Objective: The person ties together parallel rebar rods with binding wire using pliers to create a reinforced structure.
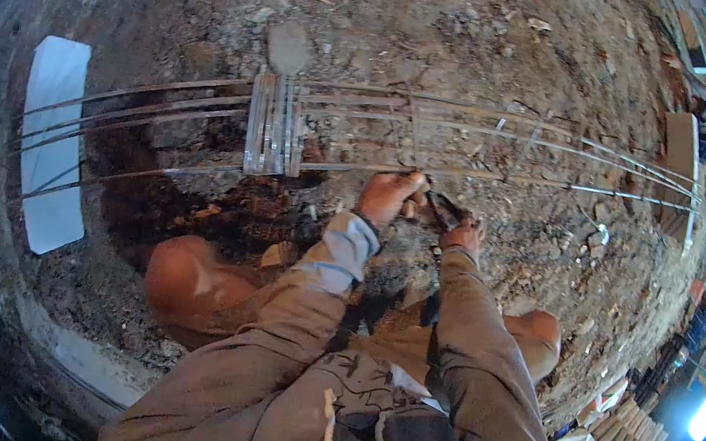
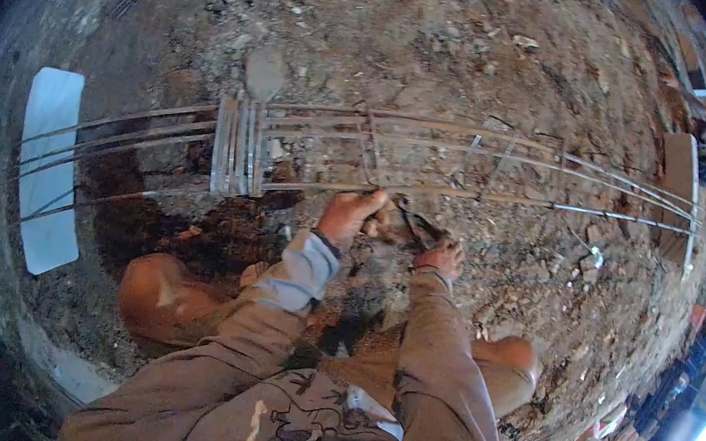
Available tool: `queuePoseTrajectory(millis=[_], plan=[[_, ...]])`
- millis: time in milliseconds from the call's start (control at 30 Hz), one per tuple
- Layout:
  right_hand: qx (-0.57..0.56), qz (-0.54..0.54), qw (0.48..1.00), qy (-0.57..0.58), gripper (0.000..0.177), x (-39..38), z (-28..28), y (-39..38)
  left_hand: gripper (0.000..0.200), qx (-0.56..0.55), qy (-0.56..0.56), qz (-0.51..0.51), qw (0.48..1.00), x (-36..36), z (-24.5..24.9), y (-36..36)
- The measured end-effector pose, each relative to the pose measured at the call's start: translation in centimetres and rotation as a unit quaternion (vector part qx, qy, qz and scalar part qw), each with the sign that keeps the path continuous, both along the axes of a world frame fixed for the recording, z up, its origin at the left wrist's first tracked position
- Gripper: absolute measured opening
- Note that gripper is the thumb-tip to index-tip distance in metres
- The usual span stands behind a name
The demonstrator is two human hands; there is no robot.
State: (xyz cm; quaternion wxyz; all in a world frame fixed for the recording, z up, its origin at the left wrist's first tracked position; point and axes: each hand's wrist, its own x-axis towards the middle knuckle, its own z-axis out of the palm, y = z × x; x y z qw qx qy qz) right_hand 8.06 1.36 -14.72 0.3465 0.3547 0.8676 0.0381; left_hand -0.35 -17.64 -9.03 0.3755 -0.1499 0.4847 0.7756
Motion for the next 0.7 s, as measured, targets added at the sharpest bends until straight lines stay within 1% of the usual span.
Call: queuePoseTrajectory(millis=[33,67,133,167,200,233,267,300,367,400,433,467,500,533,567,600,633,667,700], plan=[[0.013,0.037,0.999,0.02,0.064,0.5,-0.7,-0.4,0.036,-0.003,-0.001,0.002,1.0,0.0,-0.3,0.2],[0.007,0.042,0.999,0.021,0.064,0.5,-1.6,-0.6,0.034,-0.013,0.021,0.0,1.0,0.0,-0.6,0.2],[0.059,0.159,0.976,-0.134,0.057,0.4,-0.2,-1.5,0.032,-0.067,0.043,-0.012,0.997,-0.1,0.1,0.1],[0.06,0.156,0.976,-0.137,0.057,1.0,-0.6,-1.5,0.033,-0.102,0.06,-0.023,0.993,-0.1,0.6,0.2],[0.059,0.166,0.978,-0.107,0.055,1.6,-1.6,-1.1,0.033,-0.096,0.061,-0.028,0.993,-0.1,0.6,0.3],[0.061,0.176,0.98,-0.076,0.053,2.1,-2.7,-0.5,0.035,-0.14,0.088,-0.045,0.985,-0.1,0.6,0.3],[0.087,0.178,0.979,-0.04,0.051,3.1,-5.0,0.5,0.036,-0.183,0.116,-0.059,0.974,0.0,0.6,0.5],[0.095,0.175,0.979,-0.039,0.051,3.0,-4.3,1.0,0.036,-0.175,0.119,-0.06,0.975,0.1,0.5,0.8],[0.04,0.18,0.981,-0.054,0.056,2.8,-3.7,0.6,0.036,-0.223,0.132,-0.034,0.965,0.5,0.2,1.0],[-0.021,0.136,0.988,-0.073,0.066,1.6,-1.0,-0.2,0.035,-0.248,0.163,-0.042,0.954,0.4,0.5,0.9],[-0.023,0.133,0.988,-0.074,0.066,1.1,0.3,-0.8,0.035,-0.248,0.162,-0.045,0.954,0.4,0.8,0.9],[-0.076,0.034,0.996,-0.044,0.066,1.0,1.3,-1.5,0.036,-0.27,0.143,-0.032,0.952,0.5,1.2,1.1],[-0.125,-0.067,0.99,-0.01,0.066,0.8,2.4,-2.0,0.037,-0.289,0.127,-0.02,0.949,0.4,1.6,1.3],[-0.159,-0.036,0.986,0.031,0.054,0.9,3.6,-2.8,0.037,-0.312,0.157,-0.02,0.937,0.5,1.7,1.3],[-0.151,-0.04,0.987,0.031,0.054,0.8,4.1,-3.2,0.037,-0.304,0.158,-0.024,0.939,0.4,2.0,1.2],[-0.21,-0.158,0.963,0.062,0.04,0.5,4.4,-3.6,0.037,-0.291,0.137,-0.047,0.946,0.0,2.2,0.9],[-0.266,-0.274,0.92,0.093,0.027,0.4,4.7,-4.0,0.037,-0.28,0.115,-0.073,0.95,-0.2,2.3,0.5],[-0.318,-0.385,0.858,0.123,0.016,0.5,5.0,-4.4,0.036,-0.294,0.157,-0.081,0.939,0.0,1.0,0.5],[-0.313,-0.39,0.857,0.127,0.016,0.8,5.9,-4.7,0.036,-0.288,0.16,-0.086,0.94,0.0,1.1,0.3]])
